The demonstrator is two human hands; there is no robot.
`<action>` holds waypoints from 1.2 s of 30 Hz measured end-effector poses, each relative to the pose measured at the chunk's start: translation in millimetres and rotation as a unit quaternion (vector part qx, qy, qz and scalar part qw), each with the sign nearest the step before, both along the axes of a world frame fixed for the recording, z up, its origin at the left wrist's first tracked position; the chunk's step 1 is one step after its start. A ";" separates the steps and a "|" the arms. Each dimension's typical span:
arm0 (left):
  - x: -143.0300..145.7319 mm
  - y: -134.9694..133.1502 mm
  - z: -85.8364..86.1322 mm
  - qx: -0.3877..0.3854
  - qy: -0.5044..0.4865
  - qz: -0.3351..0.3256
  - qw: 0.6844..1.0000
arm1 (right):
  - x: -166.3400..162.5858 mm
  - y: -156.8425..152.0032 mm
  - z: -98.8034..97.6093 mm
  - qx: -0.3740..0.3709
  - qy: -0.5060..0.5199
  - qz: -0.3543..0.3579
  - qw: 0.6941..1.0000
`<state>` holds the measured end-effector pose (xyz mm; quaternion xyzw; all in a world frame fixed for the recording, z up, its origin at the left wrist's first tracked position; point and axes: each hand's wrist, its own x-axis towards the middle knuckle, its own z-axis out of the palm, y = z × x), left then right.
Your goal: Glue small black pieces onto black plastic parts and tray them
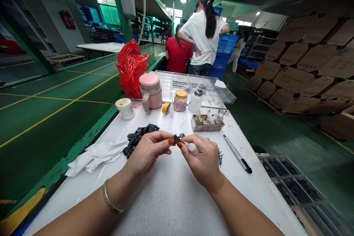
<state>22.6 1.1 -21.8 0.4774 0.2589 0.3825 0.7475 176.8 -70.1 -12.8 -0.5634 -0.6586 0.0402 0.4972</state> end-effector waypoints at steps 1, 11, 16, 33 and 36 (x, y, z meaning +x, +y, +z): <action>0.0 -0.2 -0.1 0.011 0.003 0.000 1.000 | 0.2 0.0 -0.2 -0.001 0.000 0.000 1.000; 0.7 -11.1 3.7 0.251 0.086 0.075 0.961 | 0.2 -0.6 3.1 -0.026 0.028 0.010 0.999; 0.4 -11.6 4.6 0.292 0.106 0.101 0.945 | 0.6 -1.4 0.0 -0.042 0.038 0.013 0.998; 1.1 -5.0 8.6 0.072 0.048 -0.012 0.996 | 3.3 3.9 -1.9 -0.078 0.054 0.052 0.994; 1.1 -3.6 8.4 0.028 0.030 -0.019 0.999 | 4.1 2.2 -1.3 -0.065 0.030 0.045 0.996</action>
